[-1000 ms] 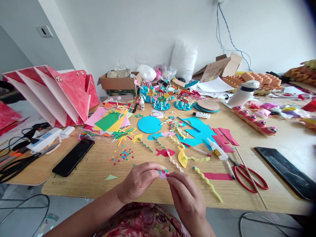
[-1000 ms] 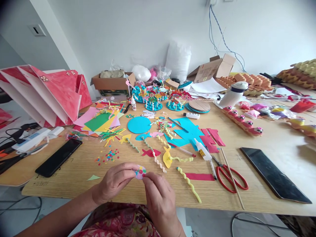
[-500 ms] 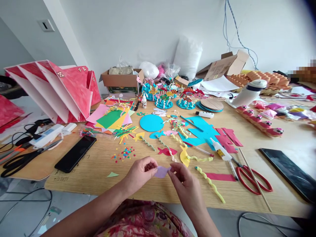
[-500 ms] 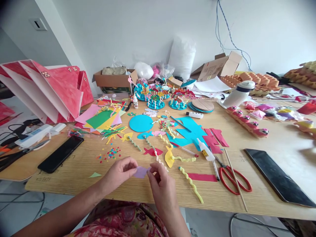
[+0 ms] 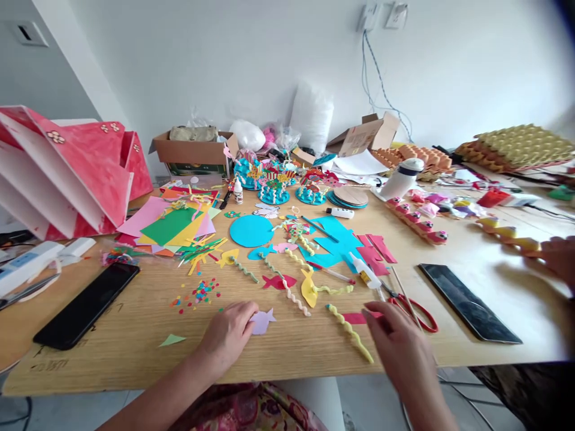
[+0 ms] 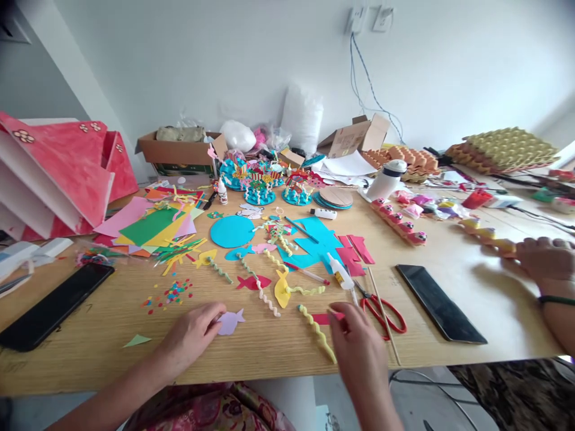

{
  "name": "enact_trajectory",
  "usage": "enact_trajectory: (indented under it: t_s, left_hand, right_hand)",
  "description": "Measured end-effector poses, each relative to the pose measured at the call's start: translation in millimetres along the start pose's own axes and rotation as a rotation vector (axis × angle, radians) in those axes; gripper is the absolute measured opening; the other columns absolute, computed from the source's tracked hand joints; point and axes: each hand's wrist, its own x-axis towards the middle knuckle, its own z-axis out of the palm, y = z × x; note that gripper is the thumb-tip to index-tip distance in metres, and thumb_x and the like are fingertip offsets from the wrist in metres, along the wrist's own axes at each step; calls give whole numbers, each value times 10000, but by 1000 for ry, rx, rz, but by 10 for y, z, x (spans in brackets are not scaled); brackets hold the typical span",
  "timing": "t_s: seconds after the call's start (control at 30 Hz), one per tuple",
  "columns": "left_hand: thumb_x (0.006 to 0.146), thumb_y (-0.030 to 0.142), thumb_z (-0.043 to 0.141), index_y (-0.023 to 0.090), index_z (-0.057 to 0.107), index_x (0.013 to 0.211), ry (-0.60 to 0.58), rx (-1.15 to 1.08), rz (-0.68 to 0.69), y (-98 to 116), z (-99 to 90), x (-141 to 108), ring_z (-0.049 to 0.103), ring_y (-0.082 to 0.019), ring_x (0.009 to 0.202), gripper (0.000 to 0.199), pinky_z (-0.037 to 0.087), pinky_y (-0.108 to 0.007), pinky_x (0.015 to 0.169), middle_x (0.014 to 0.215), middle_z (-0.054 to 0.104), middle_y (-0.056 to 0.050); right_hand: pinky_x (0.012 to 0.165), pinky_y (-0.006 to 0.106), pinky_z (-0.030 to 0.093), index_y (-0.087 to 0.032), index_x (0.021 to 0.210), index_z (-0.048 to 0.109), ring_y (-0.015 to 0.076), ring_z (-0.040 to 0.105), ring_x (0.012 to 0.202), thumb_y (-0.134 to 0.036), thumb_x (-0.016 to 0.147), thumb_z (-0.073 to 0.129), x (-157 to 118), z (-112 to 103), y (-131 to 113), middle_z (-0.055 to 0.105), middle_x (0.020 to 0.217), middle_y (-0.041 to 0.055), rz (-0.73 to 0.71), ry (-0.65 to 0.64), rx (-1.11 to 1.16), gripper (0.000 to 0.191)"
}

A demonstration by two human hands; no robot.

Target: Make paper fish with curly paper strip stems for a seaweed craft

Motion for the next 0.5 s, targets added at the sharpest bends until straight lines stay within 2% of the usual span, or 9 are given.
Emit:
enact_trajectory:
  t_s: [0.13,0.27,0.37,0.5]
  left_hand:
    - [752,18,428,190,537,895,-34,32,-6,-21,28,-1,581,-177,860,249,404,-264,740,902,625,-32]
    - [762,13,418,194,547,926,-64,57,-31,-11,26,-3,580,-181,897,276,407,-274,769,939,626,-36]
    - [775,24,420,201,554,943,-85,59,-39,-7,20,4,577,-181,918,278,409,-276,783,953,627,-35]
    - [782,38,428,205,558,946,-97,47,-45,-25,29,13,573,-174,938,268,410,-272,806,975,630,-32]
  right_hand:
    - [549,301,391,-222,776,590,210,573,653,-482,737,427,294,-261,493,633,815,72,255,-20,-269,309]
    - [557,313,381,-228,737,575,246,570,701,-524,745,392,477,-336,676,631,780,84,363,-130,-426,348]
    - [525,310,365,-224,729,568,249,565,673,-518,750,380,554,-309,717,629,744,87,377,-169,-480,349]
    - [558,304,377,-220,778,570,234,576,707,-444,751,395,618,-218,736,641,801,74,263,-147,-449,286]
